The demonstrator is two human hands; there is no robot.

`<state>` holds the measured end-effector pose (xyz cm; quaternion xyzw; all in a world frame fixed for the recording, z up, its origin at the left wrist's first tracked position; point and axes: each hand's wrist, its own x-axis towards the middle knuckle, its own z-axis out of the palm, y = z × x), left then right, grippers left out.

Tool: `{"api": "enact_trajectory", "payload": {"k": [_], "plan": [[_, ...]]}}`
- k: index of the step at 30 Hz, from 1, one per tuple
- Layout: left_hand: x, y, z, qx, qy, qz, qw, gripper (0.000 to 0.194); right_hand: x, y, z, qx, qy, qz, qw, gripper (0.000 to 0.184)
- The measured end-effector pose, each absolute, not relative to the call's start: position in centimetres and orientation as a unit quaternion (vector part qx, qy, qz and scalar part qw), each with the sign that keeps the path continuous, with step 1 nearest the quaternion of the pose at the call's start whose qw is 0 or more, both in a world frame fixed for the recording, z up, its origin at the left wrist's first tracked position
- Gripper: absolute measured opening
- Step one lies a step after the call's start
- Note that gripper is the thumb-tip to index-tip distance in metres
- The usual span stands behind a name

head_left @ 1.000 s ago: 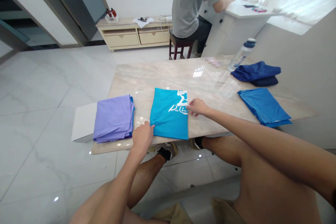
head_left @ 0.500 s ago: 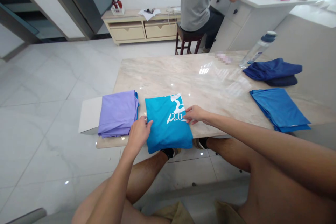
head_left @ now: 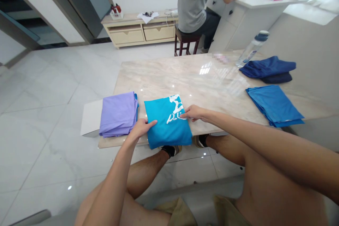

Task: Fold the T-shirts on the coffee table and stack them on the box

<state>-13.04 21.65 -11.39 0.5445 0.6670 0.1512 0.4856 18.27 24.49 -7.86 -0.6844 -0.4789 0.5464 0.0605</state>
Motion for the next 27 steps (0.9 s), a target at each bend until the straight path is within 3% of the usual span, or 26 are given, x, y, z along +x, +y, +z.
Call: {"api": "enact_trajectory", "payload": {"k": [6, 9, 13, 18, 27], "plan": [[-12.4, 20.8, -7.9, 0.473, 0.619, 0.35, 0.52, 0.073, 20.0, 24.7, -4.8, -0.626, -0.573, 0.481, 0.22, 0.048], [-12.1, 20.3, -6.2, 0.451, 0.598, 0.452, 0.484, 0.071, 20.5, 24.8, -3.1, -0.599, -0.597, 0.425, 0.322, 0.046], [-11.9, 19.8, -5.5, 0.465, 0.574, 0.568, 0.362, 0.054, 20.7, 25.0, -1.6, -0.544, -0.636, 0.334, 0.434, 0.04], [-11.7, 19.4, -5.2, 0.5, 0.521, 0.627, 0.291, 0.042, 20.0, 24.6, -0.1, -0.485, -0.69, 0.242, 0.479, 0.036], [-11.5, 17.5, -3.2, 0.455, 0.56, 0.628, 0.291, 0.049, 19.4, 23.7, 0.9, -0.49, -0.643, 0.349, 0.474, 0.053]]}}
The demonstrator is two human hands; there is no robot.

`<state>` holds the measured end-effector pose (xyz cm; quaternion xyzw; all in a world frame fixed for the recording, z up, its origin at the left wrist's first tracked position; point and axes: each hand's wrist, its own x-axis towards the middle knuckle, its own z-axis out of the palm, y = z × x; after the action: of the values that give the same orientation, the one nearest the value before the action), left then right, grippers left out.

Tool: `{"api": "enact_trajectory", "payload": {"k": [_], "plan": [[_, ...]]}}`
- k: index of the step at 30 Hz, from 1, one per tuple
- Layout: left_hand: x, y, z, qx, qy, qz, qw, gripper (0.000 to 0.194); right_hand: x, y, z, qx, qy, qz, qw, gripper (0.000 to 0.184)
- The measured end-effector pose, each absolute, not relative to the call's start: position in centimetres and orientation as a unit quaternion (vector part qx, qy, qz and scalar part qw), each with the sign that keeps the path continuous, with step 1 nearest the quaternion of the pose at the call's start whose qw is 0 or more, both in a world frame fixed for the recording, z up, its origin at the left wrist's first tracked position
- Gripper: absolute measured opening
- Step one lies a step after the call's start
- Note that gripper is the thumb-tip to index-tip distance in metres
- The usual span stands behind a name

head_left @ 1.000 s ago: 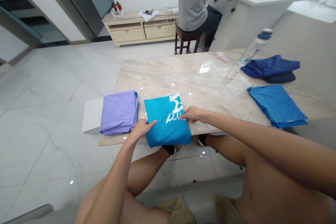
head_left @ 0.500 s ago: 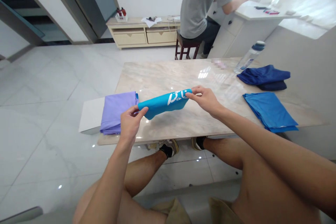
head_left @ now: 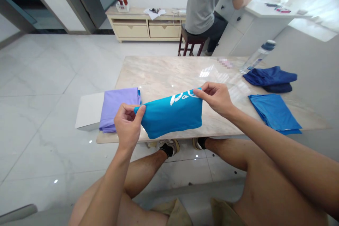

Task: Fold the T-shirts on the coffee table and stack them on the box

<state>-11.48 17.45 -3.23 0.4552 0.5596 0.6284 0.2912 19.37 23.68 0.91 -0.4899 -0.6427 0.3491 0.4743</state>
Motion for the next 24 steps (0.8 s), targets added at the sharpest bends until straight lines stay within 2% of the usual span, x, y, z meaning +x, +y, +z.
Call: {"api": "enact_trajectory", "payload": {"k": [3, 6, 9, 12, 14, 19, 22, 24], "plan": [[-11.5, 17.4, -4.0, 0.446, 0.576, 0.612, 0.308, 0.045, 19.4, 24.0, 0.0, -0.51, -0.628, 0.368, 0.457, 0.055], [-11.8, 18.5, -6.0, 0.445, 0.617, 0.547, 0.35, 0.038, 20.2, 25.3, -2.0, -0.556, -0.613, 0.394, 0.399, 0.049], [-12.1, 19.7, -8.0, 0.469, 0.679, 0.445, 0.347, 0.026, 21.9, 26.9, -4.2, -0.634, -0.616, 0.347, 0.314, 0.033], [-12.1, 19.5, -8.8, 0.561, 0.707, 0.326, 0.282, 0.014, 23.4, 27.8, -5.4, -0.679, -0.662, 0.251, 0.195, 0.012], [-11.9, 18.8, -8.7, 0.614, 0.712, 0.235, 0.248, 0.01, 23.9, 27.7, -5.7, -0.678, -0.688, 0.233, 0.113, 0.003], [-11.6, 17.8, -9.4, 0.622, 0.74, 0.071, 0.245, 0.03, 23.0, 26.6, -6.8, -0.673, -0.692, 0.262, -0.009, 0.019], [-11.2, 18.4, -11.0, 0.613, 0.719, 0.083, 0.318, 0.032, 22.2, 26.2, -8.4, -0.68, -0.664, 0.31, -0.02, 0.034], [-10.6, 18.6, -12.0, 0.57, 0.712, 0.154, 0.381, 0.036, 21.9, 26.1, -9.4, -0.681, -0.629, 0.376, -0.004, 0.041]]}}
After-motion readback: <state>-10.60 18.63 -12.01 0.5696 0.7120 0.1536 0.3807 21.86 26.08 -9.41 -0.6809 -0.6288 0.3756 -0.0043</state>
